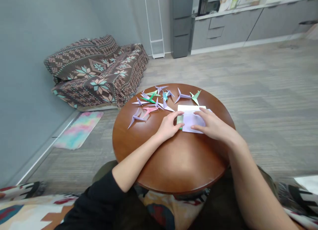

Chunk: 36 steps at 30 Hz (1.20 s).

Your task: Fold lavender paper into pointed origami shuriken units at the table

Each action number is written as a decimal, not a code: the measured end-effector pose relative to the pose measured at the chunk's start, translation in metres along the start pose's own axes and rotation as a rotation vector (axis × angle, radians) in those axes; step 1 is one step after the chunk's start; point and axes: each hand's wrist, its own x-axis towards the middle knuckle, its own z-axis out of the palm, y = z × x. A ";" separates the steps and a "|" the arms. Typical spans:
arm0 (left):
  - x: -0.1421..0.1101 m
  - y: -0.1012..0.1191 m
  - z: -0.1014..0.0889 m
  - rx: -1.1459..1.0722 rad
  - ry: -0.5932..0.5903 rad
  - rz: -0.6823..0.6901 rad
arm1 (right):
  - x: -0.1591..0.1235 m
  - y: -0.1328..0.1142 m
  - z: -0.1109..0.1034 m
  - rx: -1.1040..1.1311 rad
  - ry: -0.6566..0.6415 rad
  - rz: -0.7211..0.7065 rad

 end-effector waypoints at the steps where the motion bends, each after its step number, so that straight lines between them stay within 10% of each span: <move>1: 0.001 -0.001 0.000 -0.058 0.033 -0.019 | 0.000 0.000 0.000 0.000 0.017 -0.005; 12: -0.004 0.019 -0.025 -0.221 0.091 0.078 | -0.012 -0.041 -0.011 -0.041 0.131 0.007; 17: -0.027 0.046 -0.063 -0.538 0.008 -0.118 | -0.016 -0.074 -0.027 0.495 -0.168 -0.098; 23: -0.058 0.043 -0.057 -1.132 0.208 -0.358 | -0.002 -0.098 0.022 1.073 -0.215 0.126; 36: -0.068 0.014 -0.063 -0.897 0.032 -0.440 | -0.003 -0.103 0.037 1.040 -0.040 0.073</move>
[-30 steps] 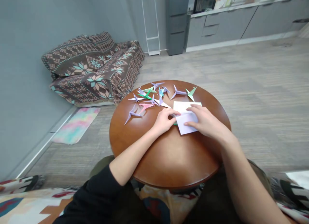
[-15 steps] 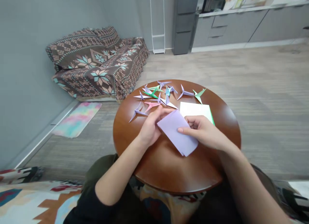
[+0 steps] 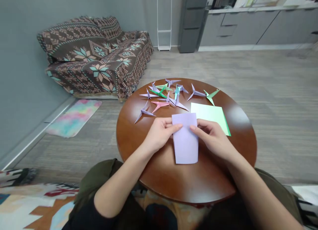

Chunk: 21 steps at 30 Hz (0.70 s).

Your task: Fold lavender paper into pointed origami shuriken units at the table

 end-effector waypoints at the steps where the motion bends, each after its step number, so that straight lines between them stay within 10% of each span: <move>1: 0.000 0.000 -0.001 0.004 -0.006 -0.002 | 0.000 0.001 0.000 -0.005 0.010 0.003; 21: 0.000 0.002 -0.006 0.113 0.061 0.026 | 0.003 0.004 -0.005 -0.210 0.118 0.052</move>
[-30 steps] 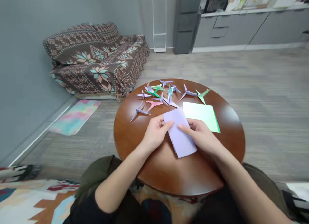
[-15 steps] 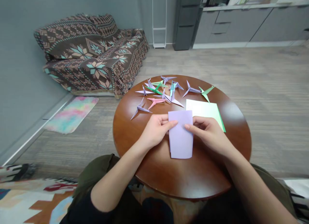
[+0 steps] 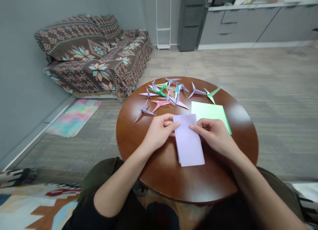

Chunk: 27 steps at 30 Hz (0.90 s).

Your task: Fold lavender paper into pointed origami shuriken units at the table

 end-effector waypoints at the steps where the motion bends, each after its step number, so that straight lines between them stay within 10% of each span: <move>1: 0.000 0.001 0.000 0.003 0.036 0.017 | 0.000 0.000 0.000 -0.006 0.000 0.002; 27: -0.002 0.004 0.003 0.012 0.101 0.094 | -0.002 -0.002 0.000 0.094 0.017 0.033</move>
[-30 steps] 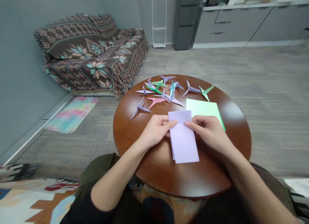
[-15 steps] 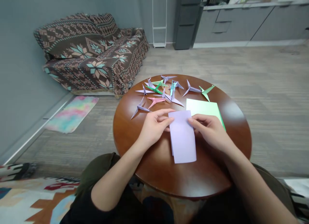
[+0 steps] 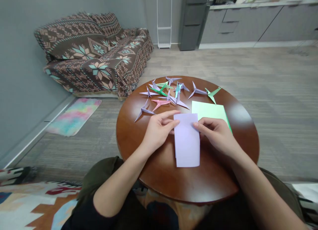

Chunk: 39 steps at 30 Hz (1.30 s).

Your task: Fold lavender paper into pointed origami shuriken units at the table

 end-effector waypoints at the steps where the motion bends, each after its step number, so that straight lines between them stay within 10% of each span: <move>1: 0.000 0.000 0.000 -0.003 0.007 0.008 | -0.001 -0.001 0.000 0.022 -0.050 0.010; 5: 0.000 0.001 0.000 -0.013 0.035 0.032 | -0.002 -0.001 0.001 0.115 -0.213 0.068; 39: 0.002 -0.001 0.000 -0.017 0.139 0.067 | 0.000 0.005 0.001 0.003 -0.205 0.091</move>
